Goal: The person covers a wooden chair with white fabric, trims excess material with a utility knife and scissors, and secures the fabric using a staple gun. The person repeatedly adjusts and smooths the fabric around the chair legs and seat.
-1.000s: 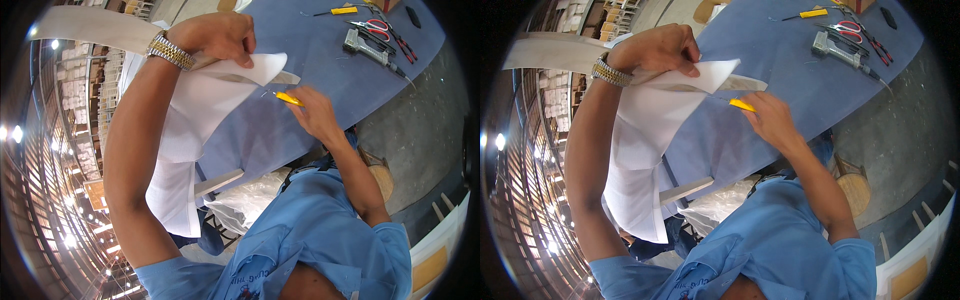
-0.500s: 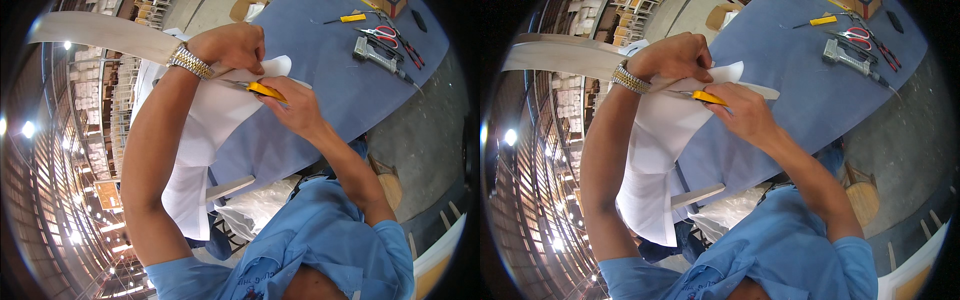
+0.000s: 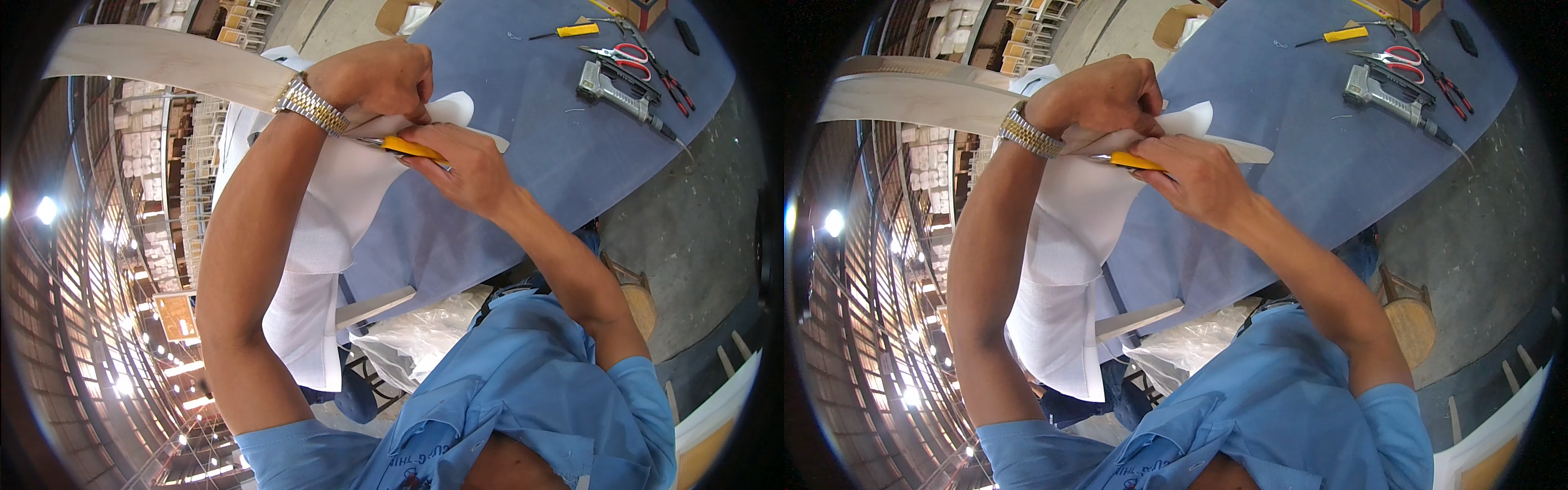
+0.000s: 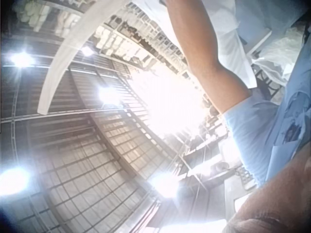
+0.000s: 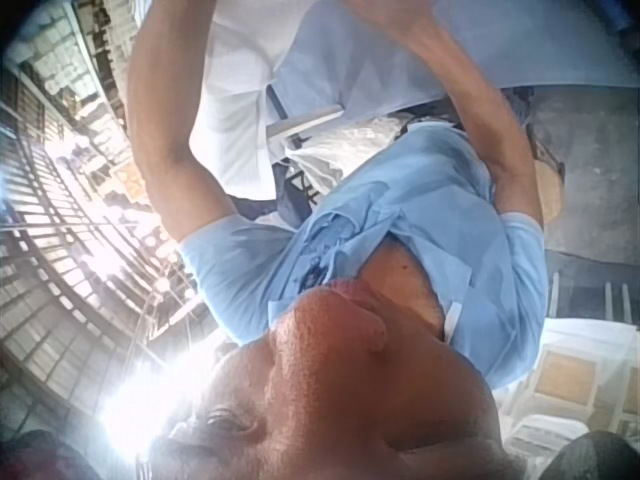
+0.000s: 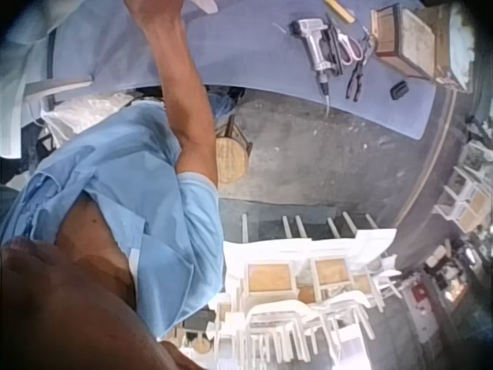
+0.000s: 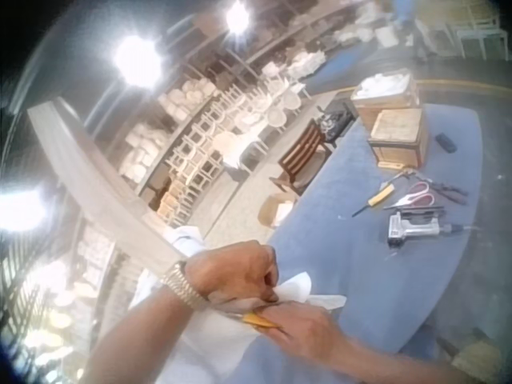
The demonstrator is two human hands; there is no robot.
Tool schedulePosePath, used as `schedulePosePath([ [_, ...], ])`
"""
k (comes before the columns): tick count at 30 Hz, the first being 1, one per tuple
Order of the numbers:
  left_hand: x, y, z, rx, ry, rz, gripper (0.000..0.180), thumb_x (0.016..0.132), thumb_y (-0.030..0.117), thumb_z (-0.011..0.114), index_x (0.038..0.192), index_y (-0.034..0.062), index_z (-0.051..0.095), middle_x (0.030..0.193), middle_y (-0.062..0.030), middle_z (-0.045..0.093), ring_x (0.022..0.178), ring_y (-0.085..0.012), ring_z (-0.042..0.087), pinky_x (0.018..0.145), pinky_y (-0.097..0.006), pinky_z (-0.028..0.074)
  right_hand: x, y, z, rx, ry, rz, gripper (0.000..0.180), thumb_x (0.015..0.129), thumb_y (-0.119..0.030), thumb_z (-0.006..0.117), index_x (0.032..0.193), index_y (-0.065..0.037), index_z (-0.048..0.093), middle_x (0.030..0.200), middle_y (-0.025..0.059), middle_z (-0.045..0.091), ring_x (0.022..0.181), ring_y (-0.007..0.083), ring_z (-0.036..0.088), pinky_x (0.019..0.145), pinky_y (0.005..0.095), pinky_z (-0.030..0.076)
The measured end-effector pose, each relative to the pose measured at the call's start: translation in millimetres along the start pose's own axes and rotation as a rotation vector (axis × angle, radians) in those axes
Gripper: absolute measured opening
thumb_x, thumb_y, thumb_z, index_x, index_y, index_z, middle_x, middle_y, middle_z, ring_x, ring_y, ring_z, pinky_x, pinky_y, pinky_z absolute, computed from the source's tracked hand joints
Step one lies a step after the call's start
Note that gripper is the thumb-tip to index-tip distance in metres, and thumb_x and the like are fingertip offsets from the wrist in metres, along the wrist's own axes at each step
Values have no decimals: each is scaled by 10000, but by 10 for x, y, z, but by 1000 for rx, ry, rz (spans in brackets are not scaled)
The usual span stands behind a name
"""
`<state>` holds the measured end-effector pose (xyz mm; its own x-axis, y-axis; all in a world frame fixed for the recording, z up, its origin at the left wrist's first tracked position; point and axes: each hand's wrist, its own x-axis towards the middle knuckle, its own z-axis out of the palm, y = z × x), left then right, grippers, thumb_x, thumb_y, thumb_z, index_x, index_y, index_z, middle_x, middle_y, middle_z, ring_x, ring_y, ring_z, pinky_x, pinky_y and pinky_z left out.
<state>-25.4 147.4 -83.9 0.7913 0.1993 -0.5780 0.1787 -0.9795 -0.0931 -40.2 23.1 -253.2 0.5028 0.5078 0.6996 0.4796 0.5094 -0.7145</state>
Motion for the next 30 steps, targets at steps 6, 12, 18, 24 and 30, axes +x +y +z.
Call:
schedulePosePath([
  [6, -34, 25, -9, 1, 49, 19, 307, 715, 224, 818, 856, -39, 747, 841, -177, 731, 731, -278, 701, 718, -331, 549, 20, -5, 3, -36, -22, 19, 311, 792, -100, 779, 1083, -39, 690, 983, 106, 716, 871, 288, 696, 780, 345, 559],
  [12, -34, 82, -44, 9, 15, -53, 310, 706, 241, 816, 866, -16, 749, 874, -165, 733, 775, -271, 705, 737, -322, 547, 51, -23, 9, -53, -118, 69, 311, 817, -118, 763, 1111, -59, 681, 980, 106, 705, 853, 294, 685, 750, 350, 551],
  [18, -24, 69, 98, 91, 62, 47, 253, 679, 217, 793, 822, 15, 740, 811, -178, 709, 789, -314, 698, 718, -373, 550, -120, 63, -154, -112, -140, 94, 322, 827, -140, 753, 1130, -71, 668, 990, 118, 695, 866, 320, 668, 763, 359, 541],
  [24, 98, 264, 600, 343, 375, 13, 145, 693, 138, 718, 806, 50, 744, 802, -154, 708, 781, -342, 688, 713, -426, 547, -1282, 335, -1220, -61, -110, 730, 254, 908, -140, 694, 1129, -23, 653, 924, 80, 700, 798, 170, 661, 735, 301, 511],
  [30, 502, 859, 1663, -442, 238, 340, 154, 737, 189, 685, 785, 56, 744, 788, -165, 716, 794, -360, 699, 695, -467, 552, -1790, 152, -2131, -93, 288, 886, 269, 947, -132, 672, 1167, -5, 585, 871, 66, 665, 737, 113, 625, 664, 252, 493],
])
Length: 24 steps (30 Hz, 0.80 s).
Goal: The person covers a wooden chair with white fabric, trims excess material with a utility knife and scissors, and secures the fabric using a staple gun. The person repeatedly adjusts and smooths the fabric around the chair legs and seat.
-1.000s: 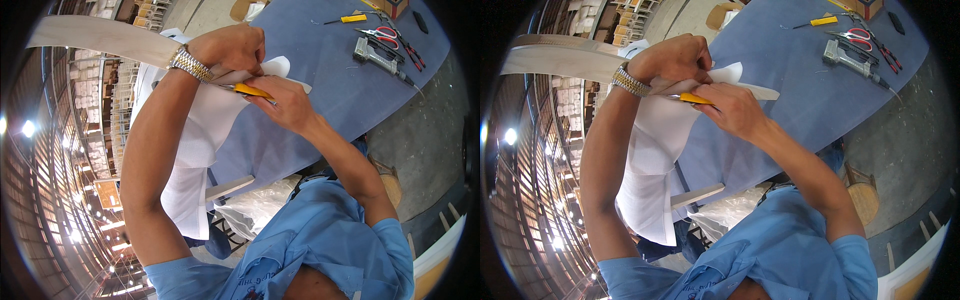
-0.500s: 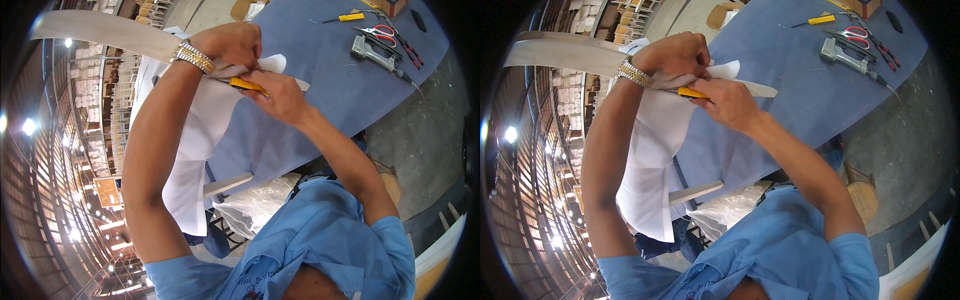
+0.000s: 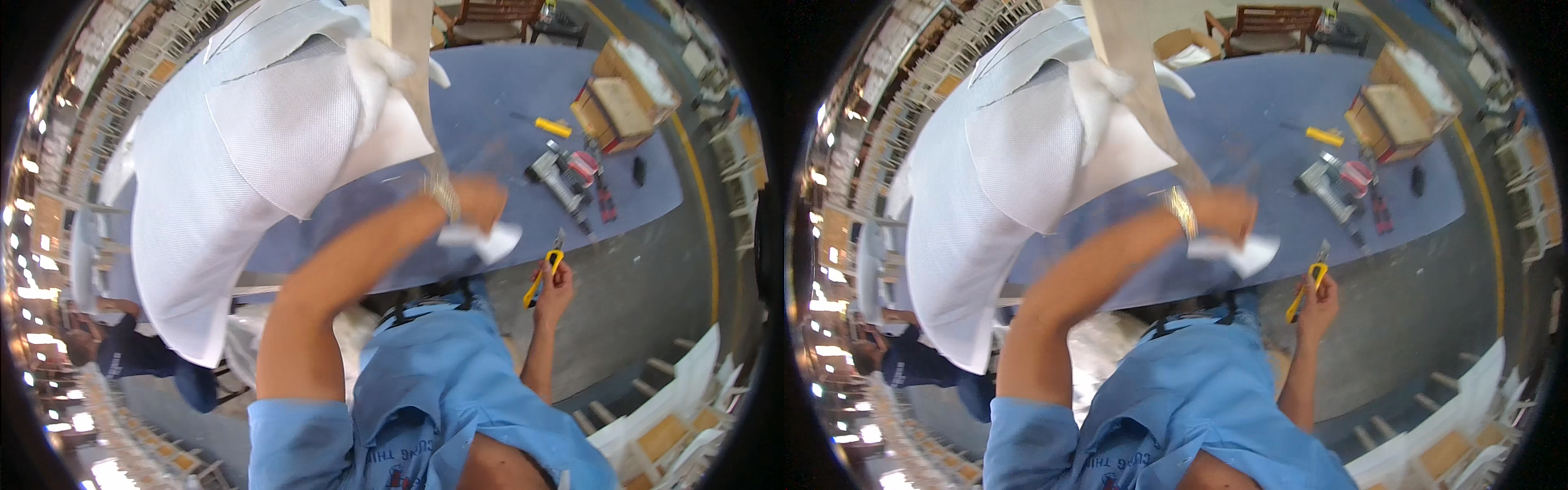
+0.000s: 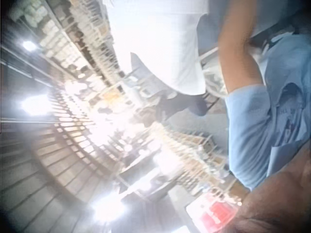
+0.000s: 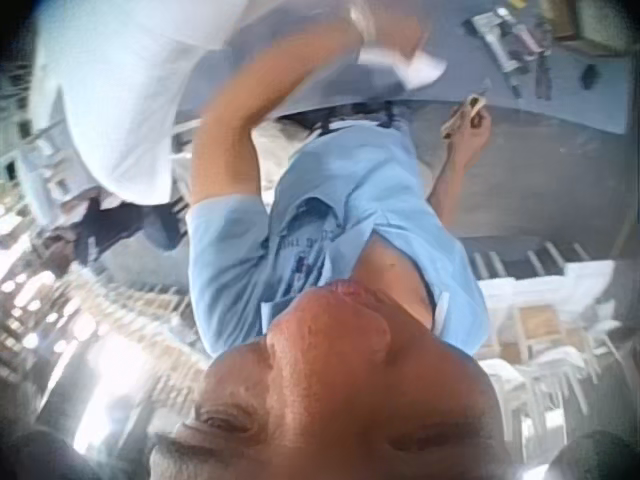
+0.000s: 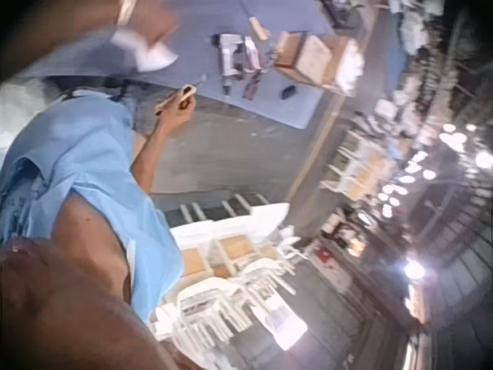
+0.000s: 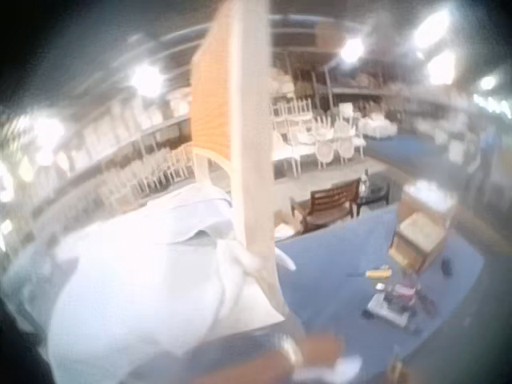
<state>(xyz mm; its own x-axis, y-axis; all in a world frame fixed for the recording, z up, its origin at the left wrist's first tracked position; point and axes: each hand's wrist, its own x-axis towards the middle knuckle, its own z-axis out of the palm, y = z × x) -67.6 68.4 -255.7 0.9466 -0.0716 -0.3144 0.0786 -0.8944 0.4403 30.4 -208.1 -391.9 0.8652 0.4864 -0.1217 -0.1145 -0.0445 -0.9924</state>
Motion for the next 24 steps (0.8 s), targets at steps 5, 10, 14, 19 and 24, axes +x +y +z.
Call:
schedulePosePath([
  [5, 341, 388, 2187, -475, 246, -209, 267, 841, 335, 725, 801, 71, 723, 775, -149, 697, 868, -344, 680, 746, -461, 531, 746, -472, -116, 21, 55, -33, 296, 956, -132, 662, 1213, -24, 563, 892, 73, 666, 691, 123, 619, 593, 268, 502],
  [10, 106, 69, 1983, -865, 474, -423, 329, 858, 382, 730, 923, 60, 752, 827, -153, 717, 771, -291, 691, 691, -391, 519, 1603, -129, -304, -219, -172, 59, 342, 957, -115, 645, 1275, -64, 531, 878, 68, 656, 659, 121, 603, 564, 262, 496],
  [14, -160, -259, 1584, -837, 627, -571, 323, 857, 364, 714, 944, 56, 754, 825, -161, 718, 755, -314, 684, 725, -408, 521, 2485, 127, -565, -371, -311, -32, 363, 959, -90, 617, 1308, -42, 528, 888, 61, 635, 660, 124, 589, 546, 262, 491],
  [19, -261, -315, 1809, -820, 792, -733, 386, 878, 396, 696, 1100, 81, 722, 802, -141, 700, 711, -294, 644, 702, -419, 505, 3587, -63, -409, -583, -466, -391, 373, 964, -160, 623, 1299, -4, 571, 1102, 113, 642, 921, 164, 639, 774, 295, 533],
  [24, -34, 276, 2317, -909, 1154, -1010, 529, 874, 285, 649, 1365, 107, 563, 1071, -178, 693, 908, -317, 671, 813, -402, 519, 3923, -566, 659, -488, -709, -388, 382, 991, -262, 612, 1267, 1, 592, 1162, 93, 640, 1031, 172, 619, 883, 326, 511],
])
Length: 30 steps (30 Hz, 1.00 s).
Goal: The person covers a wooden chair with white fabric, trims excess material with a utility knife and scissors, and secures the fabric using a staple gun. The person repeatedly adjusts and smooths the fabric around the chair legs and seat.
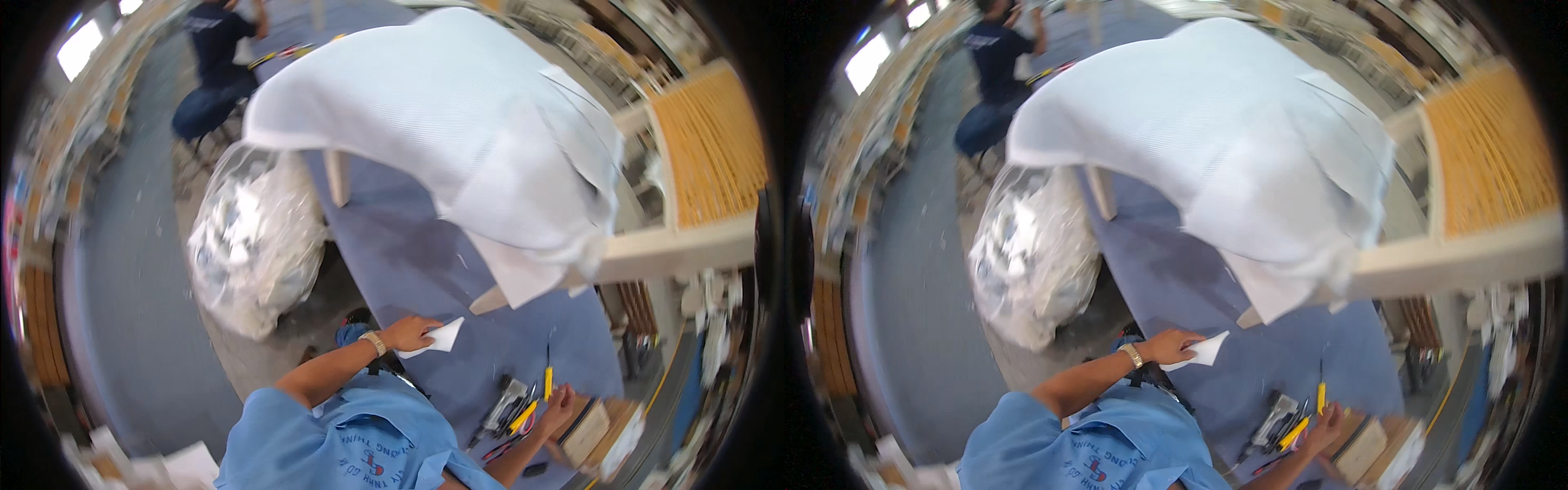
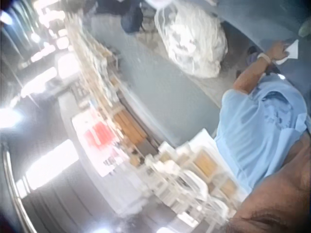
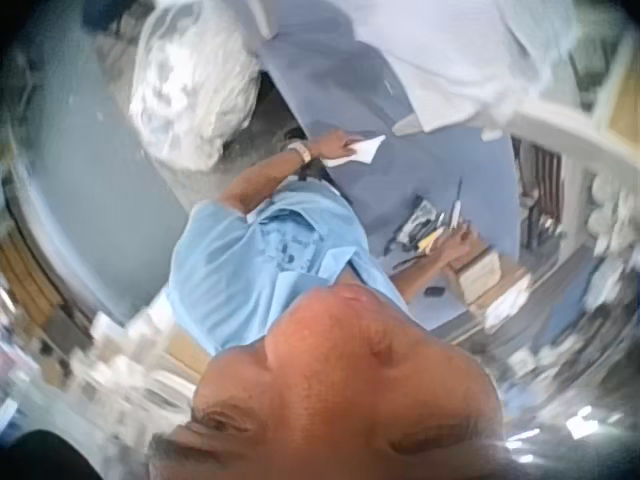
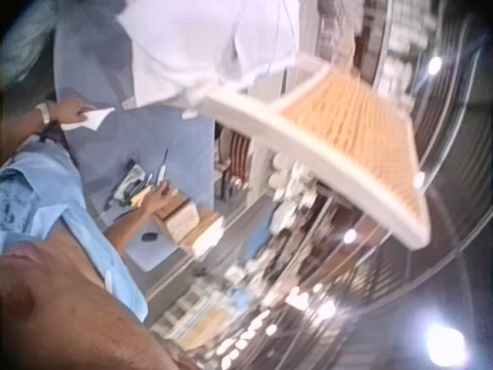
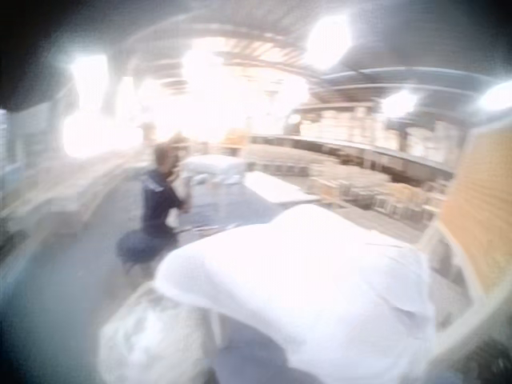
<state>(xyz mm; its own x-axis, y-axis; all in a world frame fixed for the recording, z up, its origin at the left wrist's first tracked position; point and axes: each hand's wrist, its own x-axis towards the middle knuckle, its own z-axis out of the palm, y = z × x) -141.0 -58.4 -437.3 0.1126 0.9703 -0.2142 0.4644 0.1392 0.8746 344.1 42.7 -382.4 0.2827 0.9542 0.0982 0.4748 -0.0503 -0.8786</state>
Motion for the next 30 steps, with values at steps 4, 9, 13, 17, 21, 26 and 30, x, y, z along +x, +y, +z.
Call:
schedulePosePath([
  [4, -813, -518, 184, -324, 487, -241, 538, 900, 195, 629, 1417, 105, 507, 1230, -189, 655, 1016, -309, 676, 903, -374, 521, 524, -1589, 878, 198, -141, -235, 349, 1027, -274, 559, 1256, -13, 597, 1163, 109, 637, 1063, 201, 616, 881, 327, 515],
  [9, -1515, -1595, -34, -749, 1460, -529, 478, 860, 152, 769, 1296, 22, 625, 848, -37, 657, 731, -102, 577, 679, -271, 496, 812, -3231, 1437, 637, -21, -465, 551, 1045, -333, 428, 1424, 66, 406, 1410, 210, 491, 1284, 316, 498, 1082, 439, 417],
  [13, -2059, -1939, -1282, -414, 1710, -669, 434, 885, 305, 729, 1210, 20, 680, 882, -112, 693, 756, -167, 613, 698, -322, 503, 317, -4202, 1556, 727, -176, -718, 810, 1009, -556, 390, 1522, 45, 217, 1512, 287, 352, 1391, 420, 375, 1186, 536, 264],
  [17, -2170, -2504, -2808, -9, 1707, -654, 402, 876, 366, 714, 1161, 82, 716, 933, -144, 669, 872, -282, 641, 761, -390, 511, -52, -4509, 1692, 876, -117, -526, 897, 973, -663, 377, 1522, 32, 233, 1507, 280, 367, 1375, 416, 405, 1159, 538, 313],
  [21, -1902, -2939, -4102, 121, 1486, -718, 563, 878, 377, 695, 1337, 73, 577, 1075, -200, 644, 981, -344, 638, 875, -428, 513, -138, -4549, 1950, 578, 192, -854, 522, 941, -311, 656, 1300, 45, 525, 1268, 218, 568, 1166, 300, 555, 971, 432, 501],
  [26, -1210, -2498, -4626, -80, 1508, -321, 596, 881, 313, 710, 1369, 18, 537, 1151, -204, 643, 1029, -327, 635, 894, -418, 502, -46, -4616, 2036, 572, 279, -501, 862, 983, -662, 355, 1485, 36, 304, 1452, 239, 446, 1311, 393, 483, 1108, 530, 390],
  [30, -584, -1165, -3786, -458, 1311, 206, 486, 914, 162, 652, 1349, -21, 537, 1198, -196, 626, 1140, -325, 602, 996, -410, 454, -43, -4394, 1779, 552, 385, -432, 812, 985, -677, 317, 1447, -15, 402, 1346, 200, 542, 1228, 348, 553, 1058, 530, 445],
])
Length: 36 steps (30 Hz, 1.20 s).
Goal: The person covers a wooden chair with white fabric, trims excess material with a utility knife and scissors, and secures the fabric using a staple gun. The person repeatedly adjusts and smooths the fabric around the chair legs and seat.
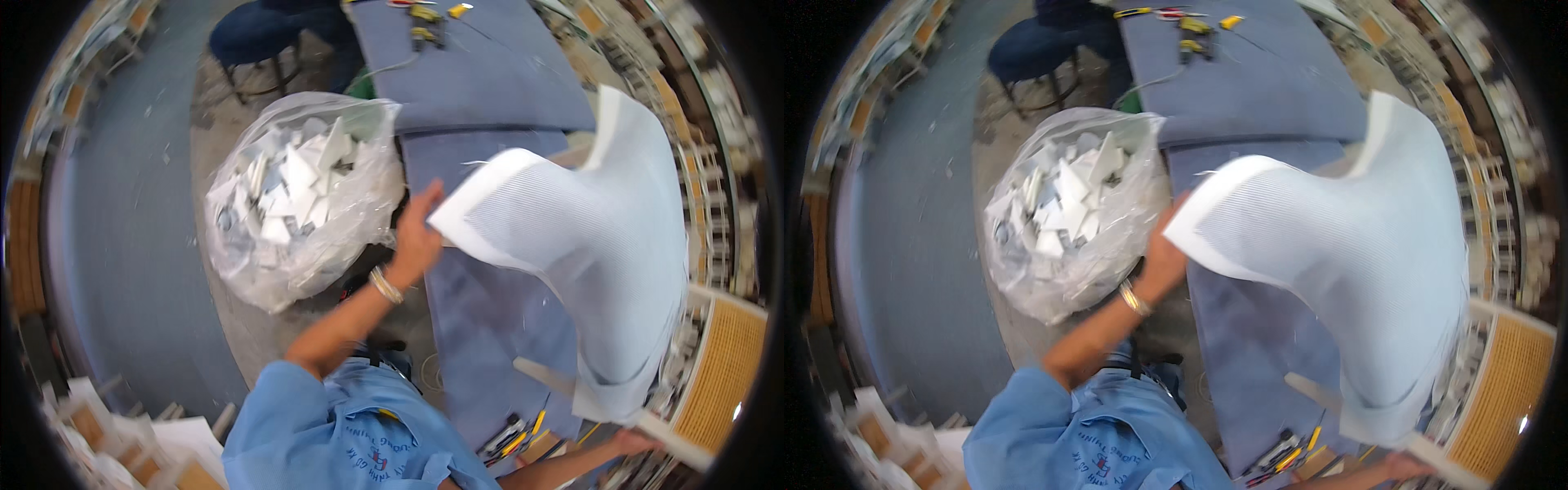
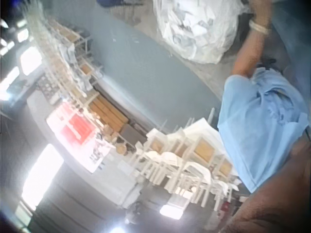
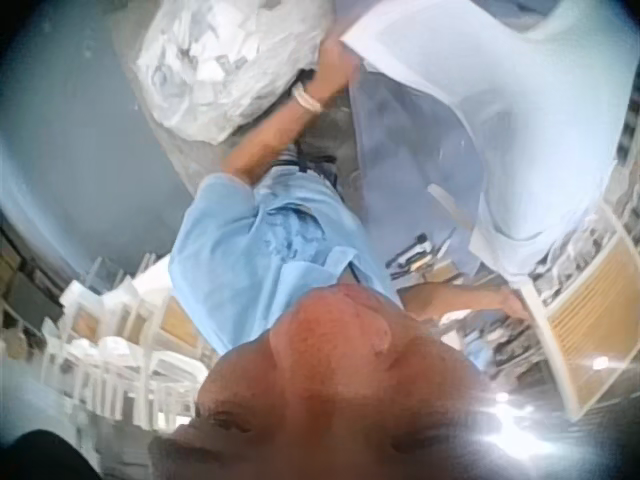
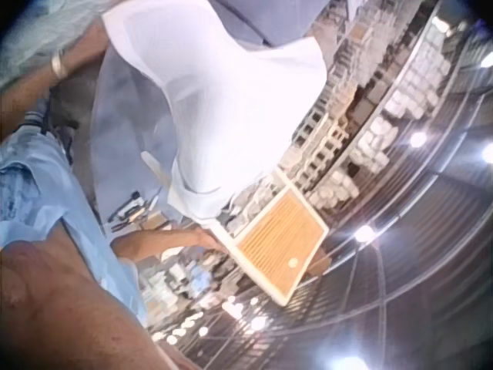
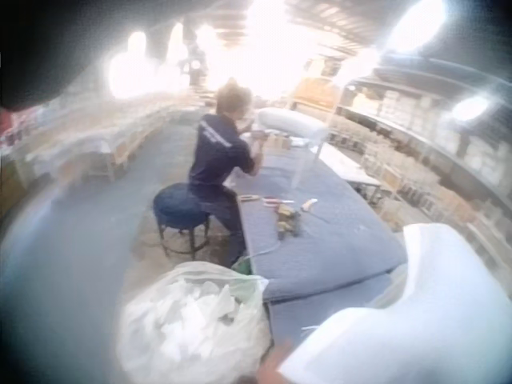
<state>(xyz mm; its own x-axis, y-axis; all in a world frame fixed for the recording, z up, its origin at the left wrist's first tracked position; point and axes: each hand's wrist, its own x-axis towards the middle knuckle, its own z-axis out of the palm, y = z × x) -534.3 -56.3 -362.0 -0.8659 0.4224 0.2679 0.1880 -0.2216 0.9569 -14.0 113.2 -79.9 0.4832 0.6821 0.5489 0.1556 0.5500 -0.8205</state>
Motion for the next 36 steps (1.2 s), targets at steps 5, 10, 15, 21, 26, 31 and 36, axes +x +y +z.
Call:
schedulePosePath([
  [5, -605, 368, 870, -9, -262, 99, 405, 925, 103, 540, 1289, -76, 532, 1332, -262, 540, 1247, -422, 492, 1073, -496, 362, -439, -216, -8, -7, 124, 144, 776, 986, -689, 308, 1380, -42, 479, 1178, 127, 606, 1096, 262, 582, 1005, 454, 457],
  [10, -349, 192, 1607, -577, -138, 47, 472, 1060, 270, 400, 1354, -99, 418, 1357, -245, 499, 1237, -347, 499, 1021, -488, 440, -955, -552, -492, 264, 88, 27, 651, 982, -589, 482, 1351, -53, 452, 1113, 140, 594, 988, 279, 601, 942, 444, 492],
  [15, 320, 52, 2175, -253, -336, -21, 499, 1072, 280, 412, 1389, -103, 369, 1474, -228, 374, 1334, -287, 403, 1145, -374, 295, -1464, -676, -386, 150, 75, -34, 669, 992, -546, 499, 1413, -43, 367, 1162, 191, 571, 1041, 346, 604, 938, 515, 497],
  [21, -74, 1000, 1847, -317, -72, -90, 526, 1001, 95, 503, 1479, -48, 336, 1519, -195, 367, 1400, -274, 381, 1156, -382, 290, -1064, -200, -1062, -389, -67, -406, 705, 944, -465, 586, 1454, -29, 368, 1260, 202, 568, 1107, 321, 595, 968, 484, 479],
  [26, -573, 2220, 2005, 35, -412, 539, 431, 965, 228, 606, 1332, 7, 562, 1427, -239, 498, 1378, -356, 425, 1155, -483, 272, -247, 105, -958, -84, -595, -68, 578, 899, -260, 665, 1397, -33, 480, 1313, 143, 593, 1210, 300, 571, 1063, 407, 409],
  [31, -1327, 2824, 2540, 453, -652, 809, 433, 870, 421, 721, 1075, 39, 708, 1240, -156, 652, 1213, -322, 563, 1072, -549, 332, 30, 543, -409, -298, -775, -703, 442, 911, -217, 681, 1297, -26, 583, 1313, 159, 624, 1295, 292, 522, 1095, 395, 374],
  [36, -1733, 3210, 2054, 127, -567, 318, 218, 900, 209, 705, 1004, 20, 674, 947, -48, 664, 819, -80, 577, 746, -279, 453, -202, 81, -821, 125, -619, 10, 212, 833, -79, 731, 996, -11, 615, 928, 91, 690, 837, 187, 632, 741, 301, 504],
])
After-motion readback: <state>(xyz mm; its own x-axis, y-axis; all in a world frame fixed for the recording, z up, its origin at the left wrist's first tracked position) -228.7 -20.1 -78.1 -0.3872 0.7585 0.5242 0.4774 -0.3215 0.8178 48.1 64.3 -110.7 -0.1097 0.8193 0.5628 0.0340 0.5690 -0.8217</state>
